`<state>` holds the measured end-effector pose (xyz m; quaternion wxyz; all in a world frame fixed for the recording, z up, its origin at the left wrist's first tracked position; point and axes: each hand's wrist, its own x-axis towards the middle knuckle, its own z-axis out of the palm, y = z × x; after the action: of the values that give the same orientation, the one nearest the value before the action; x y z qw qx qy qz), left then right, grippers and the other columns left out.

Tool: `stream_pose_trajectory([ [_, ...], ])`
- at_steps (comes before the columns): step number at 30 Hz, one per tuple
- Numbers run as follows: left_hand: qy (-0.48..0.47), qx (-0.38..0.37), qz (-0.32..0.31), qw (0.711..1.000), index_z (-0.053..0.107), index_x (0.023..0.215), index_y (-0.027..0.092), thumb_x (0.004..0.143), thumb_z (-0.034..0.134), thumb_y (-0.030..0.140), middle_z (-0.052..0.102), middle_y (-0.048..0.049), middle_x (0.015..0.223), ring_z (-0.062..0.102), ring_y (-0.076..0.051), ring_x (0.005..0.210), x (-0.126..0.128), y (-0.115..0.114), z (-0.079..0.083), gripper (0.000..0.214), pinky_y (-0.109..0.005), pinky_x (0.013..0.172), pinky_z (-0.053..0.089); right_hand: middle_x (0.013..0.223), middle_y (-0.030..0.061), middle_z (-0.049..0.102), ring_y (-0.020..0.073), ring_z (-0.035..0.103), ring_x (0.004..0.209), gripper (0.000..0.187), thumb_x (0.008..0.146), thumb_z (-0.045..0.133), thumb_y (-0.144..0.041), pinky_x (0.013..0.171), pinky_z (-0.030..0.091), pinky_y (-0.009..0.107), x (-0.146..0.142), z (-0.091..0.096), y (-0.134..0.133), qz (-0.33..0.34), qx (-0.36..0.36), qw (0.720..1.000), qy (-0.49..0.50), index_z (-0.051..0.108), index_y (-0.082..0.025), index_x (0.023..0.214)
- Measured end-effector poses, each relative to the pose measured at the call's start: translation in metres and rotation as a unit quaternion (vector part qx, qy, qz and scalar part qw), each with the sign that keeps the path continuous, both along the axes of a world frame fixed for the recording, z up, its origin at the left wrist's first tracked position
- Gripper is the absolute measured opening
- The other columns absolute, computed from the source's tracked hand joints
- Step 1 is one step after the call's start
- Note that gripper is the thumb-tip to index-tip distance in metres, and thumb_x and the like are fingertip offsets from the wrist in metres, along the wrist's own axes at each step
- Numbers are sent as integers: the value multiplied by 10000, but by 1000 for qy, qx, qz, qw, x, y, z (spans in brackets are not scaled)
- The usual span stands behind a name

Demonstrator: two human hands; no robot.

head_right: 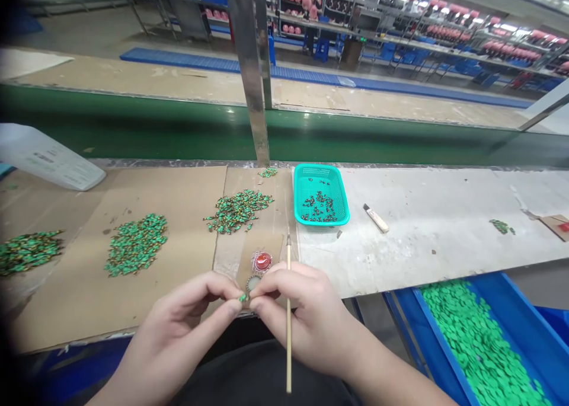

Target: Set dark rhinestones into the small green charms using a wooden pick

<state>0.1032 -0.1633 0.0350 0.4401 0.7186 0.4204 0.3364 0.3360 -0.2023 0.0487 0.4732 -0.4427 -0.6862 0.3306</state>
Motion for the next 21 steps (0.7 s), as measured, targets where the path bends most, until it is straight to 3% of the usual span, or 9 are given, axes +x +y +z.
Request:
stream_pose_trajectory([
  [2,54,33,56,996,776,881,265,1051,686,353,812,-14,799,768,-220,714,1,23,-9,211,-308,667,638,927,16,838,171,784,839,116,1045,780,-131,798,632,274,6,-1,1,-45,3,999,-1,818,-234,1006],
  [5,104,84,121,984,787,886,265,1020,667,374,828,-63,948,784,-281,911,-1,70,-27,210,-407,872,664,885,2,835,173,781,804,111,1031,777,-154,770,622,278,16,-5,1,-112,-13,994,1,818,-242,978],
  [8,150,125,137,971,838,902,279,1004,664,363,811,-90,1029,753,-338,1077,1,117,-41,218,-495,1033,620,840,-4,816,173,765,769,124,1030,760,-174,741,601,281,22,-11,1,-121,-29,992,-8,812,-240,939],
  [11,195,148,135,960,840,898,260,1024,723,358,798,-83,1019,739,-340,1110,9,149,-49,198,-538,1096,585,827,-10,804,167,753,764,127,1031,755,-178,740,583,275,23,-17,0,-108,-28,994,-17,812,-239,935],
  [16,239,145,136,951,816,972,228,1060,775,403,811,-39,998,770,-268,974,7,158,-52,200,-447,961,621,822,-4,792,175,755,773,163,1067,724,-219,740,580,276,28,-23,-6,-113,-44,992,-29,797,-234,922],
  [18,250,144,159,944,840,943,258,1032,717,389,802,-40,933,770,-282,899,-12,154,-48,201,-402,863,611,822,2,787,181,753,767,178,1079,708,-228,729,583,280,33,-25,-9,-115,-49,992,-35,785,-232,918],
  [21,269,145,215,927,836,921,285,969,706,395,794,-64,882,734,-316,805,-62,146,-37,177,-397,712,530,829,5,785,186,753,759,184,1085,695,-223,723,588,285,39,-28,-12,-117,-53,991,-47,776,-234,921],
])
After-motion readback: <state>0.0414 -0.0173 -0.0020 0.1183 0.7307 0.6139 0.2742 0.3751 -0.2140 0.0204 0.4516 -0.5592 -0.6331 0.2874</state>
